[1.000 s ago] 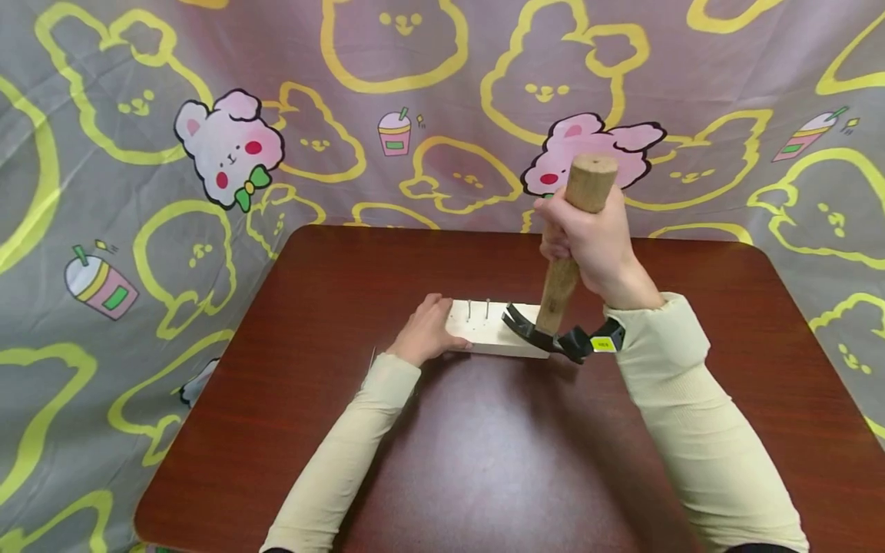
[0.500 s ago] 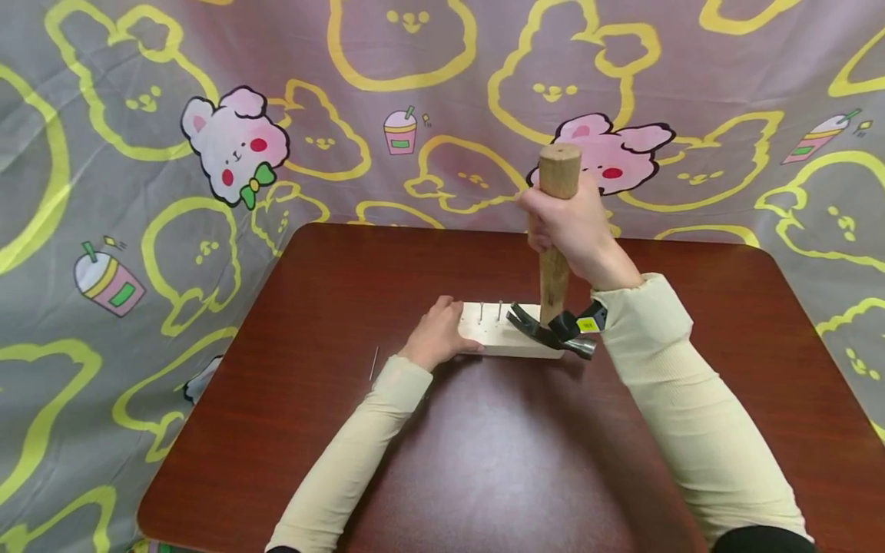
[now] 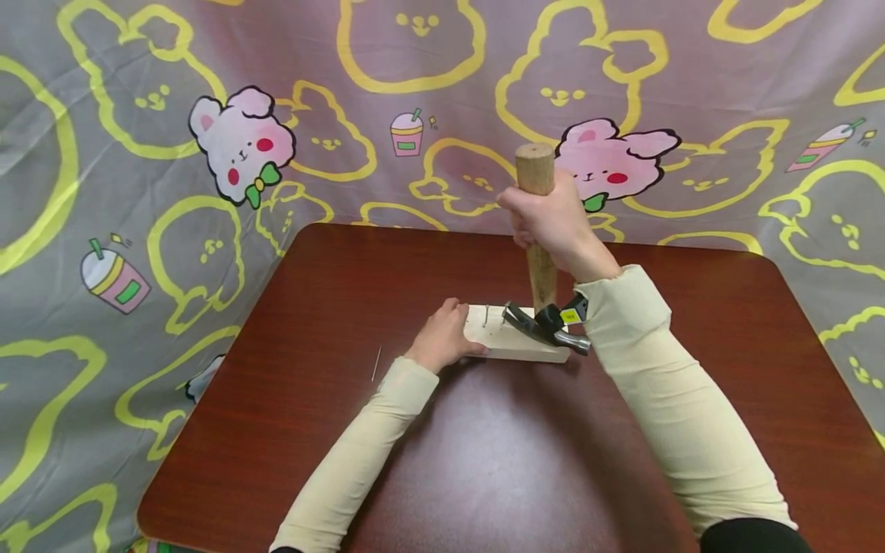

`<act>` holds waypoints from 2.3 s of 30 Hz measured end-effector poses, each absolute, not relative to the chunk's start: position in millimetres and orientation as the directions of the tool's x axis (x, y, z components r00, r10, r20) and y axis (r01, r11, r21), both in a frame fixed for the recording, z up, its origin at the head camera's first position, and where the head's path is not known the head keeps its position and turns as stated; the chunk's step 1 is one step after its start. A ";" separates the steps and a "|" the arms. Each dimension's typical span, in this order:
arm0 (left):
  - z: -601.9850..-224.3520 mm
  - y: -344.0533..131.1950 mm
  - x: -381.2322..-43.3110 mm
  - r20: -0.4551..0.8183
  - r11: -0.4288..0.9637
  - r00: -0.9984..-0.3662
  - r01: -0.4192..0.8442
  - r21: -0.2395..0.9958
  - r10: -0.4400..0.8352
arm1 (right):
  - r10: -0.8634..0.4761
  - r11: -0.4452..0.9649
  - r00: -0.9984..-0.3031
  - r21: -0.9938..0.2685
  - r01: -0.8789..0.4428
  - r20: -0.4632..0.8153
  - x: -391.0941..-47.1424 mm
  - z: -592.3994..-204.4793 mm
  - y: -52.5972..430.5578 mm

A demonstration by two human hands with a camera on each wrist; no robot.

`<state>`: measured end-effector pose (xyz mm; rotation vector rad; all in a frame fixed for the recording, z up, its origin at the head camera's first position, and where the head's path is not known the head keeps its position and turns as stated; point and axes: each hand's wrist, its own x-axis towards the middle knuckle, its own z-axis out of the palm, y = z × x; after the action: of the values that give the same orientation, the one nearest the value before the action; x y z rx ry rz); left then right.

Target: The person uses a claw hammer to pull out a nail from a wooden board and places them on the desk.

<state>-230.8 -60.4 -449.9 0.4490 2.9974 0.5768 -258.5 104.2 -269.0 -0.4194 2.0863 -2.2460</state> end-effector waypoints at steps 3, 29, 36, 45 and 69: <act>-450.3 -59.7 -230.5 0.000 0.885 -0.956 0.272 0.377 0.294 | -0.216 -0.102 -0.963 -0.985 -0.139 0.159 -259.4 -269.0 101.0; -451.3 -58.7 -229.8 0.030 0.886 -0.954 0.289 0.363 0.298 | -0.226 -0.115 -0.948 -0.972 -0.204 0.226 -262.5 -271.6 99.3; -450.8 -57.9 -230.2 0.030 0.892 -0.954 0.291 0.345 0.299 | -0.210 -0.220 -0.930 -0.941 -0.256 0.302 -256.0 -272.8 113.7; -451.1 -58.3 -230.4 0.019 0.897 -0.955 0.286 0.337 0.298 | -0.183 -0.296 -0.905 -0.899 -0.322 0.384 -249.3 -276.3 124.8; -447.7 -56.6 -228.9 -0.003 0.907 -0.952 0.289 0.307 0.305 | -0.087 -0.351 -0.896 -0.855 -0.382 0.436 -242.3 -282.6 132.3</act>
<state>-228.9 -56.6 -447.7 0.4700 3.0176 0.4740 -242.3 132.3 -282.6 -0.6976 1.8781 -2.6573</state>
